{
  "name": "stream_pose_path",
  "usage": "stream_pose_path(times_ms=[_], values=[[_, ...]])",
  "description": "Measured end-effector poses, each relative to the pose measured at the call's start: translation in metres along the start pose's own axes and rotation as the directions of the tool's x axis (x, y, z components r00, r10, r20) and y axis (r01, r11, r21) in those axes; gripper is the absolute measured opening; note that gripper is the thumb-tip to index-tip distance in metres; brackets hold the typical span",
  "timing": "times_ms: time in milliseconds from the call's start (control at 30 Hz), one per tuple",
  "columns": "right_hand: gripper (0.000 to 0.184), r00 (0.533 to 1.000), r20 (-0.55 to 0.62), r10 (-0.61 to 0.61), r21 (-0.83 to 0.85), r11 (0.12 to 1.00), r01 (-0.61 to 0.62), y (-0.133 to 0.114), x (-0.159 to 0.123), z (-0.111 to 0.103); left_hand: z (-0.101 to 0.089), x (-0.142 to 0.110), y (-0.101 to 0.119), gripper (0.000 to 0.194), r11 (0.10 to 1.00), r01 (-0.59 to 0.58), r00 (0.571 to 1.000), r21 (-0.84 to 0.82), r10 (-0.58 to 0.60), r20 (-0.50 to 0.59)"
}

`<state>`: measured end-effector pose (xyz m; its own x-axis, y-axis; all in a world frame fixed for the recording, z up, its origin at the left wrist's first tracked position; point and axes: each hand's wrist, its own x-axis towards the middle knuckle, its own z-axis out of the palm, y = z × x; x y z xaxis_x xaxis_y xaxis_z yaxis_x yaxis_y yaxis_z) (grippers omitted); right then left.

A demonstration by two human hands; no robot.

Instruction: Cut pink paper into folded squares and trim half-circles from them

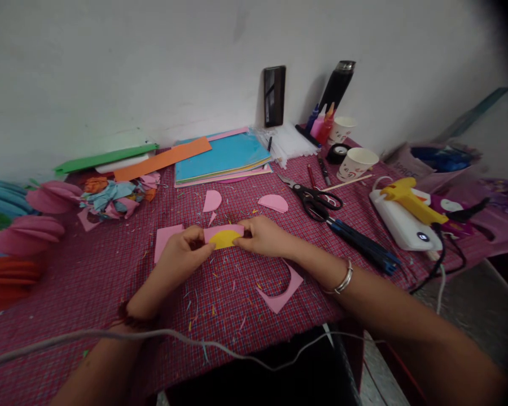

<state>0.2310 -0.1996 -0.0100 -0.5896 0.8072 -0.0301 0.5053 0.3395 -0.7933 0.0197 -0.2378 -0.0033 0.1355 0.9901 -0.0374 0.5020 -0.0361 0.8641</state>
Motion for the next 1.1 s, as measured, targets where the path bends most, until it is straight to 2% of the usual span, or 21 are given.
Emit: stream_pose_path(times_ms=[67,100,167,233,300,400,467,533,667,733,867,967,1033,1100], values=[[0.010,0.990,0.119,0.082,0.325,0.939,-0.116,-0.003,0.000,-0.003,0.002,-0.002,0.004,0.021,0.942,0.183,0.983,-0.283,-0.171,0.067],[0.012,0.977,0.185,0.106,0.461,0.869,-0.181,-0.003,0.000,-0.005,0.003,-0.003,0.007,0.021,0.877,0.240,0.971,-0.416,-0.221,0.094],[0.017,0.948,0.288,0.132,0.644,0.706,-0.294,-0.004,-0.001,-0.006,0.006,-0.006,0.014,0.021,0.731,0.280,0.955,-0.622,-0.279,0.102],[0.024,0.924,0.359,0.130,0.743,0.560,-0.367,-0.002,-0.001,-0.006,0.008,-0.009,0.021,0.021,0.590,0.287,0.938,-0.755,-0.334,0.095],[0.030,0.914,0.391,0.103,0.799,0.455,-0.393,0.000,-0.002,-0.005,0.011,-0.012,0.027,0.028,0.488,0.282,0.929,-0.826,-0.354,0.108],[0.032,0.924,0.379,0.060,0.839,0.400,-0.370,-0.001,-0.003,-0.002,0.017,-0.018,0.029,0.033,0.473,0.214,0.961,-0.855,-0.261,0.096],[0.030,0.936,0.348,0.048,0.847,0.411,-0.336,-0.004,-0.005,-0.001,0.024,-0.021,0.029,0.030,0.501,0.162,0.976,-0.850,-0.208,0.064],[0.024,0.957,0.281,0.072,0.847,0.450,-0.283,-0.009,-0.007,-0.001,0.031,-0.023,0.031,0.032,0.498,0.144,0.973,-0.855,-0.230,0.030],[0.006,0.987,0.059,0.150,0.783,0.607,-0.139,-0.019,-0.010,0.004,0.045,-0.023,0.039,0.028,0.379,0.179,0.923,-0.908,-0.383,0.022],[0.001,0.989,-0.006,0.146,0.745,0.660,-0.093,-0.023,-0.008,0.007,0.051,-0.023,0.043,0.022,0.321,0.186,0.899,-0.929,-0.437,0.029],[0.012,0.995,-0.031,0.098,0.652,0.756,-0.054,-0.023,-0.005,-0.002,0.056,-0.020,0.048,0.012,0.274,0.125,0.889,-0.953,-0.457,-0.015],[0.023,0.991,-0.133,0.024,0.433,0.901,0.036,-0.015,-0.024,-0.030,0.048,-0.019,0.055,0.011,0.271,0.063,0.896,-0.960,-0.440,-0.065],[0.022,0.955,-0.293,-0.031,0.186,0.979,0.089,-0.003,-0.053,-0.053,0.039,-0.020,0.061,0.012,0.268,0.029,0.894,-0.963,-0.439,-0.095],[0.019,0.942,-0.335,0.005,-0.070,0.997,-0.030,0.016,-0.093,-0.071,0.027,-0.020,0.067,0.014,0.253,0.002,0.894,-0.967,-0.434,-0.111]])
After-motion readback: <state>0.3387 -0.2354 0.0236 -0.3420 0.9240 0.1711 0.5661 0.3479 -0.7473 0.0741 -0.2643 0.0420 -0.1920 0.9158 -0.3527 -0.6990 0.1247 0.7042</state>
